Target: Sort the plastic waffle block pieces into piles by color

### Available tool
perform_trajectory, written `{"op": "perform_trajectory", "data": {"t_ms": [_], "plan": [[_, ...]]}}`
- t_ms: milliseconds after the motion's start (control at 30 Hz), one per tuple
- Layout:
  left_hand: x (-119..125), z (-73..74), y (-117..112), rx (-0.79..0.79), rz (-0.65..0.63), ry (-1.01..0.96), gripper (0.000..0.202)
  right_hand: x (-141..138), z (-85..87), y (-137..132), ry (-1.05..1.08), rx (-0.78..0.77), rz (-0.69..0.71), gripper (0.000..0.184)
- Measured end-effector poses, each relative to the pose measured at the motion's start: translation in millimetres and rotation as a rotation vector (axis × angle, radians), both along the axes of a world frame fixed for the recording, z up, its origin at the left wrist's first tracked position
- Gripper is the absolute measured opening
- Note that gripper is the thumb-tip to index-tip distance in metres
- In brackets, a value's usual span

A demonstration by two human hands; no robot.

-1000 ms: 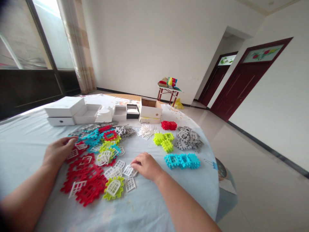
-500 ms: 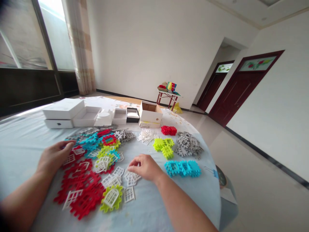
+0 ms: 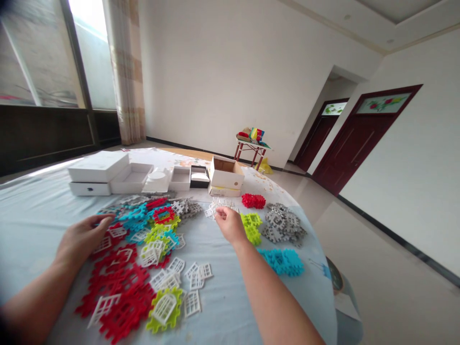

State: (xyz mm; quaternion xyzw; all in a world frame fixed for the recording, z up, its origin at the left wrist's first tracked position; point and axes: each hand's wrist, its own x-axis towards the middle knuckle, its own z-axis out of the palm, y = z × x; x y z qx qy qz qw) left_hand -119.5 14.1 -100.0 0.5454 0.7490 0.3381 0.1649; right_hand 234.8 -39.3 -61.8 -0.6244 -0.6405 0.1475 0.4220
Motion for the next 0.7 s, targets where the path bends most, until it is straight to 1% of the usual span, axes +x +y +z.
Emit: {"op": "perform_trajectory", "data": {"t_ms": [67,233,367,500,567,700], "plan": [[0.4,0.1,-0.3,-0.008,0.004,-0.001,0.045,-8.0,-0.8,-17.6,-0.039,-0.016,0.093,0.024],[2.3,0.9,-1.9,-0.004,-0.004,-0.006,0.045,-17.5,-1.7,-51.4,-0.166,-0.133,0.265,0.023],[2.9,-0.2,-3.1,0.000,-0.003,-0.010,0.044,-14.1,-3.6,-68.1,-0.265,-0.207,0.371,0.026],[2.8,-2.9,-3.2,0.007,-0.004,-0.010,0.046,-7.7,-8.2,-76.1,-0.320,-0.273,0.489,0.033],[2.7,-3.2,-3.2,0.007,-0.006,-0.008,0.047,-5.8,-10.3,-76.4,-0.312,-0.291,0.513,0.031],[2.3,-1.3,-3.0,0.000,-0.011,0.005,0.045,-5.6,-10.2,-74.5,-0.240,-0.312,0.469,0.018]]}}
